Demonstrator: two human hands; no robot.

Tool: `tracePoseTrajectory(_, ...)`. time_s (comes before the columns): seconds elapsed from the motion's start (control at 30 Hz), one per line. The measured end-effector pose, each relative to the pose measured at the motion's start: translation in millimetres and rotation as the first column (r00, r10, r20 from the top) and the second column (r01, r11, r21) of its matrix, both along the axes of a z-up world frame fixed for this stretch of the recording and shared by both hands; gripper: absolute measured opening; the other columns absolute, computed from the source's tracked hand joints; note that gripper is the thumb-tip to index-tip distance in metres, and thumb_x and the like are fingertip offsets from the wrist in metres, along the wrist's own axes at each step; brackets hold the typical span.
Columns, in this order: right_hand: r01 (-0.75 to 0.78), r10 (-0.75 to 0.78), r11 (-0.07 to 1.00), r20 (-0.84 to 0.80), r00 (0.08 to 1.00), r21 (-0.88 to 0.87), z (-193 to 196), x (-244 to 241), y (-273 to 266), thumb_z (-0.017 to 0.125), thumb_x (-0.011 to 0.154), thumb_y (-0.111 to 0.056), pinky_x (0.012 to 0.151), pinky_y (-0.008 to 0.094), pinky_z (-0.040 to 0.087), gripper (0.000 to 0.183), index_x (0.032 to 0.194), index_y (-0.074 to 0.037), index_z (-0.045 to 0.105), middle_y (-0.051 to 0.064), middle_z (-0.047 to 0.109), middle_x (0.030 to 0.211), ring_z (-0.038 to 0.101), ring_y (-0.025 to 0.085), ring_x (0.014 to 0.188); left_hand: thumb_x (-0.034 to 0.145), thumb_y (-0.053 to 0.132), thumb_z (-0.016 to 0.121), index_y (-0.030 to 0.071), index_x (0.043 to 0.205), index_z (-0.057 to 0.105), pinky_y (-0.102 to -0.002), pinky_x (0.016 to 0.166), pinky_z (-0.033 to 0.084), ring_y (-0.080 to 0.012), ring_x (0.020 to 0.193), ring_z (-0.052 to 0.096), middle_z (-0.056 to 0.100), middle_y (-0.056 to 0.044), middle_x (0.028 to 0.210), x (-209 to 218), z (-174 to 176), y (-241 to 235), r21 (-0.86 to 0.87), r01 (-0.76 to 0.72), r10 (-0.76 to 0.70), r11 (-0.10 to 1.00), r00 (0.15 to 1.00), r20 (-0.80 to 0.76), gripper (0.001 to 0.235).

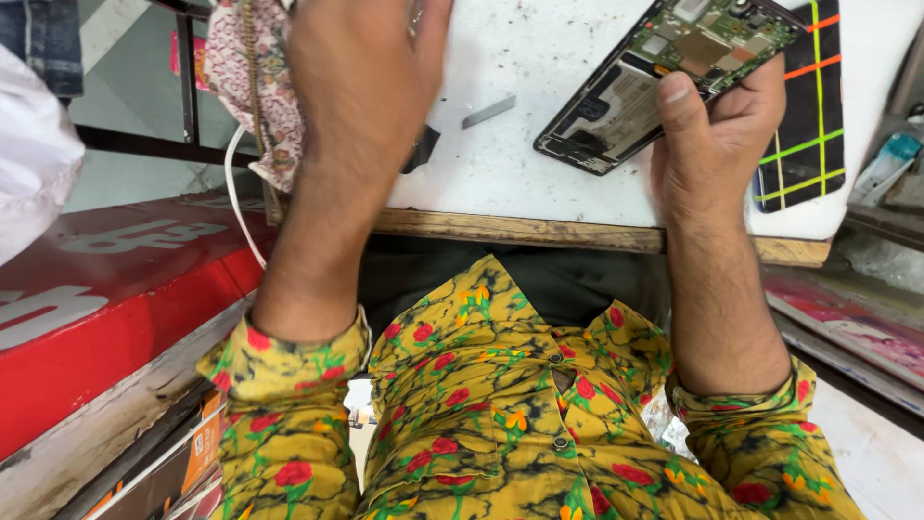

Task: The person disassembles a smartphone by removing the back cover and extracting the motherboard. They then wipe the interior with a cloth and reinsert the motherboard into the phone chassis.

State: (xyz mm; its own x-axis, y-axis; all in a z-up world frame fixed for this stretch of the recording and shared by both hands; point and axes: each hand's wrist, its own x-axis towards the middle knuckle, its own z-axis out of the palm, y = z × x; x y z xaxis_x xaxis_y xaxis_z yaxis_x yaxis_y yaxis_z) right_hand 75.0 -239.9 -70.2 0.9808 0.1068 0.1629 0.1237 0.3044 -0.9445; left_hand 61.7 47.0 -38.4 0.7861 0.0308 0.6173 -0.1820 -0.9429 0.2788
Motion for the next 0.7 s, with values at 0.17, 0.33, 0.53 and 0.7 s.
tracePoseTrajectory(0.17, 0.020, -0.020, 0.999, -0.001, 1.000, -0.031, 0, -2, 2, 0.087, 0.097, -0.025, 0.105, 0.030, 0.049, 0.054, 0.135, -0.005, 0.054, 0.006, 0.067, 0.123, 0.064, 0.014, 0.114, 0.085, 0.021, 0.081, 0.004, 0.096, 0.070, -0.041, 0.071, 0.055, -0.0288, 0.093, 0.064, 0.062, -0.009, 0.100, -38, 1, -40, 0.006, 0.163, -0.145, 0.987, 0.891, -0.431, 0.023)
tracePoseTrajectory(0.33, -0.036, 0.036, 0.997, -0.009, 0.999, -0.063, 3, -3, 0, 0.083, 0.098, -0.026, 0.101, 0.030, 0.051, 0.047, 0.130, -0.006, 0.054, 0.005, 0.068, 0.120, 0.064, 0.012, 0.109, 0.088, 0.009, 0.077, 0.005, 0.100, 0.069, -0.036, 0.073, 0.056, -0.0271, 0.097, 0.063, 0.062, -0.008, 0.102, -42, -11, -49, 0.053, 0.149, -0.116, 0.987, 0.910, -0.397, 0.015)
tracePoseTrajectory(0.53, -0.034, 0.036, 0.997, 0.017, 0.999, -0.073, 0, -2, 0, 0.080, 0.102, -0.021, 0.098, 0.028, 0.050, 0.041, 0.131, -0.007, 0.054, 0.004, 0.067, 0.115, 0.063, 0.011, 0.106, 0.102, 0.006, 0.073, 0.005, 0.112, 0.063, -0.040, 0.075, 0.056, -0.0297, 0.092, 0.066, 0.065, -0.008, 0.100, -44, 13, -52, -0.216, 0.183, -0.234, 0.959, 0.941, -0.245, 0.014)
tracePoseTrajectory(0.7, 0.004, 0.003, 0.988, 0.045, 0.999, -0.154, -7, -3, -5, 0.080, 0.103, -0.020, 0.095, 0.027, 0.050, 0.040, 0.130, -0.007, 0.054, 0.003, 0.066, 0.113, 0.061, 0.010, 0.102, 0.109, 0.006, 0.067, 0.009, 0.134, 0.059, -0.037, 0.083, 0.057, -0.0270, 0.092, 0.069, 0.066, -0.008, 0.104, -57, 36, -73, -0.522, 0.216, -0.322, 0.825, 0.939, -0.120, 0.026)
